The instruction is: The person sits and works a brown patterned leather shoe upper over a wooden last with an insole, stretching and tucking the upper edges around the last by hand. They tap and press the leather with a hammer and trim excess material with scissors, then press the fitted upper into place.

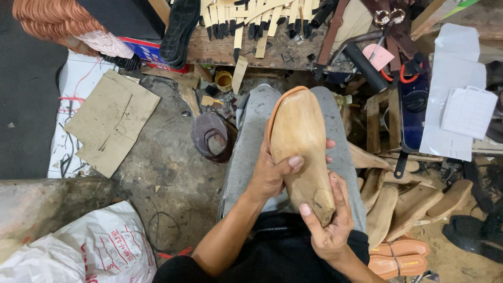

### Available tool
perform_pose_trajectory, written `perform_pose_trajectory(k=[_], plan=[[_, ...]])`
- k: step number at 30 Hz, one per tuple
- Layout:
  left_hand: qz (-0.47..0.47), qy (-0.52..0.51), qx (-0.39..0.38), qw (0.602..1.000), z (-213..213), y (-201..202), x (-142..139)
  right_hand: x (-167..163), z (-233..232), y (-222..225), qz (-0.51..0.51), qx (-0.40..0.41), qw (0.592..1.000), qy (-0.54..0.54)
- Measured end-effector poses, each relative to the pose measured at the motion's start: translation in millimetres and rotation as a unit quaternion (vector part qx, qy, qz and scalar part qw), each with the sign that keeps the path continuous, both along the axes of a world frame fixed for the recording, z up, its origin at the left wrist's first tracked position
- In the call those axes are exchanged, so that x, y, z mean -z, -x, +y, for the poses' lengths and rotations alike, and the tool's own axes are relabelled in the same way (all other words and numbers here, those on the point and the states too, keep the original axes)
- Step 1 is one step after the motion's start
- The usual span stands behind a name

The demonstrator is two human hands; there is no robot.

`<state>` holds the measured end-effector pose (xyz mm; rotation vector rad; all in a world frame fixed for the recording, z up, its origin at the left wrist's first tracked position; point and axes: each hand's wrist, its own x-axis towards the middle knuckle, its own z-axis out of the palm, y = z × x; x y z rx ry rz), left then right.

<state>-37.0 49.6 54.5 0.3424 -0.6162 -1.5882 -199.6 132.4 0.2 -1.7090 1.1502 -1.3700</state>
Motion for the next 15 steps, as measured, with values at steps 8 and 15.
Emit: perform_pose_trajectory(k=[8, 15], plan=[[-0.02, -0.039, -0.052, 0.998, -9.9, -1.6, 13.0, -33.0, -18.6, -5.5, 0.046, -0.048, 0.997, -0.045], [0.229, -0.116, 0.004, 0.966, -71.1, -42.3, 57.9, -44.9, -74.1, 2.4, -0.318, -0.244, 0.874, -0.275]])
